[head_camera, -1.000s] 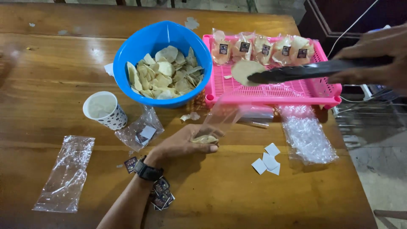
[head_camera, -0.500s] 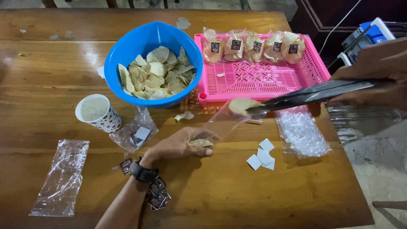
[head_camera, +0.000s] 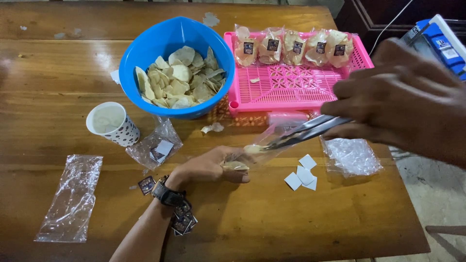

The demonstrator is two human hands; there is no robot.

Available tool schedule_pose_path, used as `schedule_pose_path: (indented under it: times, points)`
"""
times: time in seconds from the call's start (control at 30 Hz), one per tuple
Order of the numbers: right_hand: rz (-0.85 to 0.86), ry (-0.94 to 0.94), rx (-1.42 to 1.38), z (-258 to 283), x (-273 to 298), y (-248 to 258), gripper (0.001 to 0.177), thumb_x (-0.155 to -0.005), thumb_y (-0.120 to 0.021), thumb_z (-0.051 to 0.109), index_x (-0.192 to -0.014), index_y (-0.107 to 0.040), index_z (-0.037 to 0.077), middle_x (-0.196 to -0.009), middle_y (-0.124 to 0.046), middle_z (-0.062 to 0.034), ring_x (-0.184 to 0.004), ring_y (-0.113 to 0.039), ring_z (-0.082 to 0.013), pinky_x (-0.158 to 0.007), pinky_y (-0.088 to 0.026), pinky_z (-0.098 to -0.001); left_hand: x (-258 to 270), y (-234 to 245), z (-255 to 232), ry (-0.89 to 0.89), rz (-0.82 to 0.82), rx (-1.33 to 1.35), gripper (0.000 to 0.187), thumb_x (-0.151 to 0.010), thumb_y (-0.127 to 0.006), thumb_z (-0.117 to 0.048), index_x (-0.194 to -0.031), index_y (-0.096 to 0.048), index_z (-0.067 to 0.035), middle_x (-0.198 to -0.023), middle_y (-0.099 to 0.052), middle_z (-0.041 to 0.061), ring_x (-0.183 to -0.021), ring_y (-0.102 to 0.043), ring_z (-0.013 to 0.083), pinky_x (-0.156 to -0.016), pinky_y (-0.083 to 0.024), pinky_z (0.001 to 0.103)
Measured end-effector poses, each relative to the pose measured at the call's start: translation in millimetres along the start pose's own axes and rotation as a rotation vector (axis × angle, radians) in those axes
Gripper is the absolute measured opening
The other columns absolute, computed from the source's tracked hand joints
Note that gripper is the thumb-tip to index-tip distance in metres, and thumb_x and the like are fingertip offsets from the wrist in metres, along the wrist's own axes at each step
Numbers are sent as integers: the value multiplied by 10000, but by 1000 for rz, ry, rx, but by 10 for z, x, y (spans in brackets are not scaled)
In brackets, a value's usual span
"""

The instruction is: Packing chips from a large bowl into small plastic bags using tongs and applying sticker labels.

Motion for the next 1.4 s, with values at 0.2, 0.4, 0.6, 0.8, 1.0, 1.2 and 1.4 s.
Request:
schedule_pose_path:
  times: [0.2, 0.4, 0.6, 0.8, 1.0, 1.2, 1.4]
  points:
    - [-769, 335, 84, 191, -196, -71, 569, -852, -760, 404, -1335, -614, 142, -1134, -685, 0, -985, -676, -190, -1039, -394, -410, -61, -45, 135, -75, -17, 123, 879, -753, -685, -574, -1429, -554, -27, -1067, -690, 74, -733, -565, 116, -665, -456, 234]
    - [-625, 319, -286, 567, -16, 214, 788, -649, -805, 115, -1386, -526, 98, -1361, -561, -83, -1321, -523, -277, -1248, -197, -595, 22, -34, -51, -147, 1, 200, 760, -834, -709, -440, -1501, -507, -138, -746, -490, -63, -635, -440, 83, -587, -382, 227]
    - [-426, 209, -443, 620, -172, 75, 864, -676, -823, 163, -1468, -482, 211, -1556, -439, -76, -1519, -127, -453, -1112, -206, -670, 2, -63, -40, -168, 26, 319, 592, -840, -736, -356, -1352, -565, -112, -786, -513, -50, -665, -472, 87, -630, -437, 233]
    - [-437, 196, -512, 615, -94, 224, 732, -819, -735, 249, -1502, -475, 209, -1562, -414, -40, -1554, -50, -393, -1115, -163, -677, -45, -39, 36, -168, -83, 244, 728, -740, -762, -462, -1323, -612, -54, -1271, -682, 105, -1025, -694, 201, -889, -594, 304]
    - [-558, 266, -42, 304, -338, 291, 501, -806, -750, 498, -1201, -689, 196, -928, -721, 46, -774, -680, -169, -977, -359, -449, -111, -58, 191, -324, -106, 329, 212, -916, -737, -225, -1039, -636, -84, -950, -657, 15, -826, -654, 121, -740, -593, 270]
    - [-103, -181, -90, 184, -38, 717, 337, -872, -521, 722, -1019, -659, 452, -797, -672, 128, -844, -705, -90, -780, -523, -383, -84, -52, 210, -305, -172, 199, 295, -899, -726, -356, -1072, -626, -139, -978, -666, 8, -849, -652, 125, -741, -558, 255]
    - [-572, -142, -366, -47, 72, 606, 505, -715, -753, 558, -1105, -815, 244, -485, -722, -16, -275, -566, -156, -372, -397, -281, -105, -31, 254, -348, -209, 279, 302, -901, -744, -346, -1096, -669, -128, -938, -649, -15, -805, -625, 99, -704, -529, 226]
Point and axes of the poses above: each hand's wrist, its own x-axis away from the middle knuckle, its own y-axis out of the back of the hand, z = x × y, the point moved 2 cm from there along -x, towards the middle knuckle
